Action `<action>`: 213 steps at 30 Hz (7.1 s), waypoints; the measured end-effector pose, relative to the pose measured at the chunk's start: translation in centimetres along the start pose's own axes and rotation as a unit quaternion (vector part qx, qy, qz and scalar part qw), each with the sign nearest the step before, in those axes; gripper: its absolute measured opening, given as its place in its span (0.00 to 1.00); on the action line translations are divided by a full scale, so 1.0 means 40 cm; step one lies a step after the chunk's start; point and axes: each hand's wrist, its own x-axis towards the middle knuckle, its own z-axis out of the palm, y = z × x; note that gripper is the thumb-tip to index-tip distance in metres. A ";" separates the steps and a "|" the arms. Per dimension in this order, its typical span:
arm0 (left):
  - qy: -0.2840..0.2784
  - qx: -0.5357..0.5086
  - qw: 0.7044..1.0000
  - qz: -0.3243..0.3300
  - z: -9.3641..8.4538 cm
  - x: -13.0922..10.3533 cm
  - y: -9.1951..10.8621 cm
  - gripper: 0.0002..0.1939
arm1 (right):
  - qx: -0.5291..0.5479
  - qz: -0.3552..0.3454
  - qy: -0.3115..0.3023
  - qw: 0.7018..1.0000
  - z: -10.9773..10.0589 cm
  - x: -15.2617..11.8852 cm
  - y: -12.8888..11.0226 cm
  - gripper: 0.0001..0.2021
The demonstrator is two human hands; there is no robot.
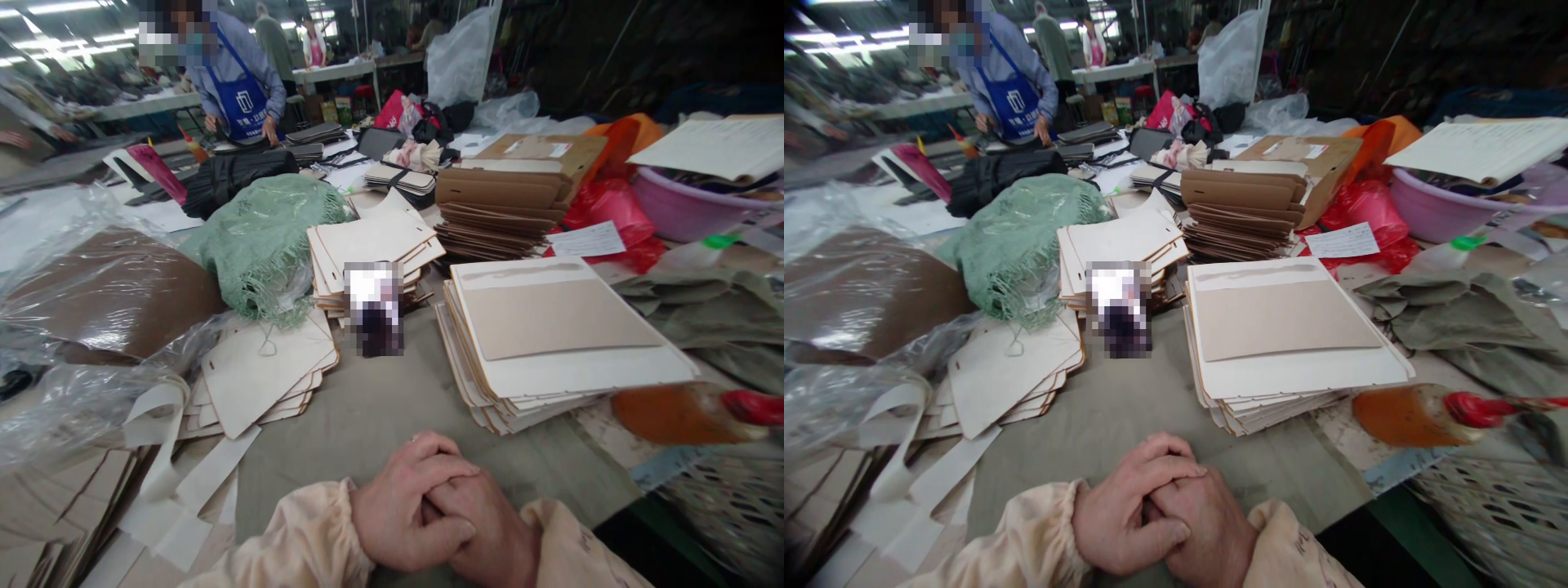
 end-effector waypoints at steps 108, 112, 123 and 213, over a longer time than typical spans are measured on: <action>0.034 -0.115 0.987 -0.108 -0.049 0.041 -0.012 0.10 | -0.207 -0.200 0.021 0.957 -0.001 0.010 -0.008 0.11; 0.030 -0.107 0.987 -0.114 -0.050 0.042 -0.014 0.09 | -0.188 -0.202 -0.001 0.961 0.004 0.012 -0.022 0.12; 0.021 -0.065 0.995 -0.075 -0.044 0.036 -0.012 0.03 | -0.182 -0.204 -0.026 0.962 -0.003 0.014 -0.035 0.16; 0.066 -0.206 0.951 -0.221 -0.053 0.029 -0.025 0.16 | -0.233 -0.185 -0.061 0.953 -0.025 0.001 -0.027 0.10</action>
